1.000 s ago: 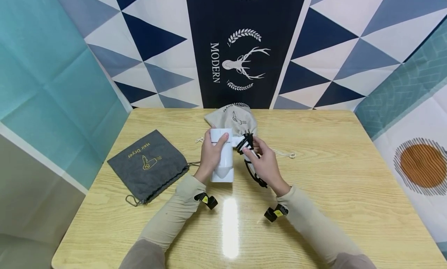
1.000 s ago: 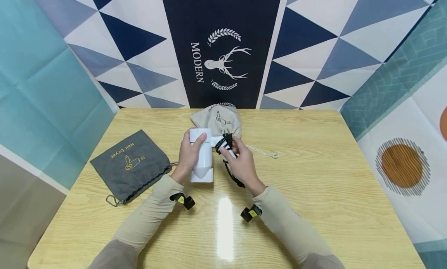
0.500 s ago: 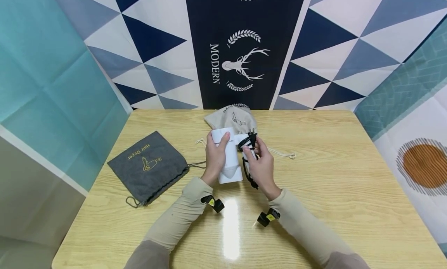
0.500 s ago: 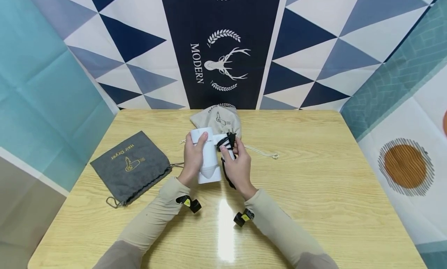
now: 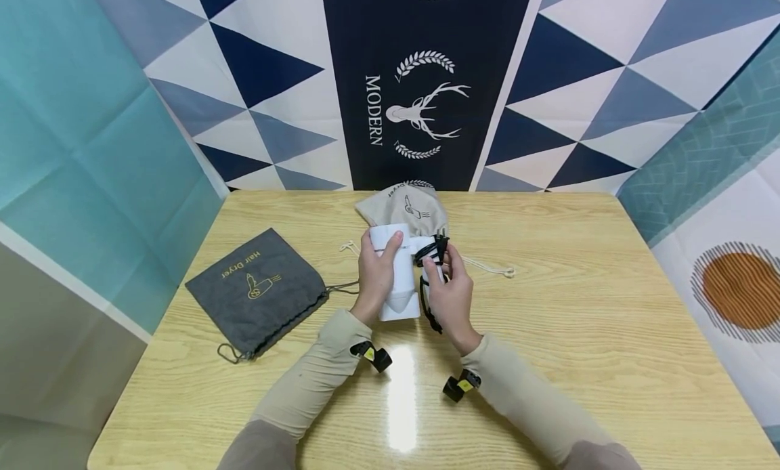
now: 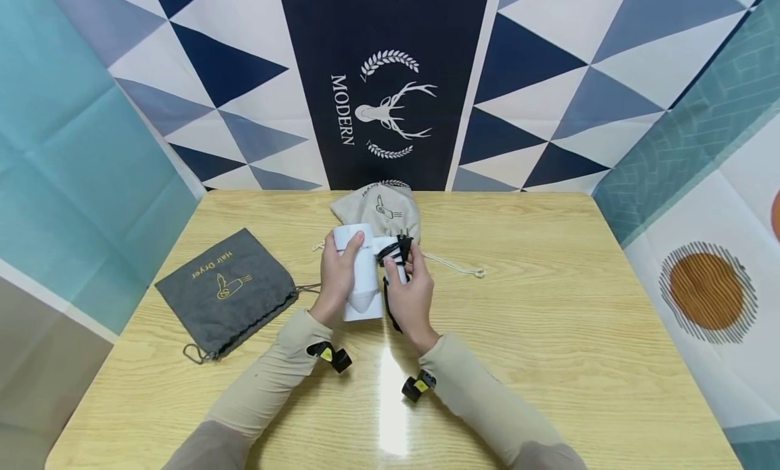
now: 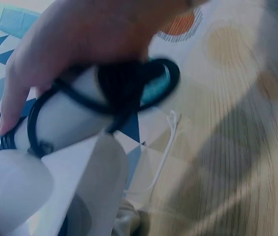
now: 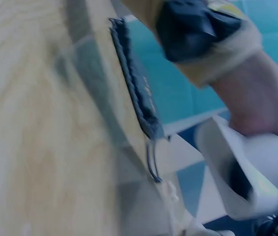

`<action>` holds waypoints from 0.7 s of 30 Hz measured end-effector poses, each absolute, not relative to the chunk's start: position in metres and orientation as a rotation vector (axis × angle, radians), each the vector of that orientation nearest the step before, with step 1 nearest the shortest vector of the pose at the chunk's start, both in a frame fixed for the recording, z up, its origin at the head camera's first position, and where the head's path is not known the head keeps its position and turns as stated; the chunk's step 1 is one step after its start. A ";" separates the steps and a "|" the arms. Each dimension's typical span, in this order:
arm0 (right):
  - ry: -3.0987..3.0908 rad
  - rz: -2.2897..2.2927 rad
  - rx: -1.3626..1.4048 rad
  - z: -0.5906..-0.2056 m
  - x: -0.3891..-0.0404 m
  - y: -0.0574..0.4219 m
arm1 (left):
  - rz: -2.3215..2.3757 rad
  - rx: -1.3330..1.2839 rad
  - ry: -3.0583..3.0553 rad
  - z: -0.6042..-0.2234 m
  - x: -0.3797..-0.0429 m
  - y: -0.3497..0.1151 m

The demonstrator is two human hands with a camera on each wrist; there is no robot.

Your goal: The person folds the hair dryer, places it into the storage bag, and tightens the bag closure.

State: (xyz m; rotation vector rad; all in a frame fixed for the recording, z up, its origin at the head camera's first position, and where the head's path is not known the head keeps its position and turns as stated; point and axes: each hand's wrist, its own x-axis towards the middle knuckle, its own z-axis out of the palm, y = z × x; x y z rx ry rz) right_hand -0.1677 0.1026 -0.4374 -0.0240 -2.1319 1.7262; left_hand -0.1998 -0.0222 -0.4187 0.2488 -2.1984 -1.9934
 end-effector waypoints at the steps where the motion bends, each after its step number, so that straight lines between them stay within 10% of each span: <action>1: -2.113 1.720 -0.028 -0.439 -0.167 0.100 | -1.981 0.249 -2.198 -0.418 -0.200 -0.022; 21: -2.193 1.755 -0.111 -0.442 -0.168 0.099 | -2.050 0.338 -2.192 -0.424 -0.199 -0.023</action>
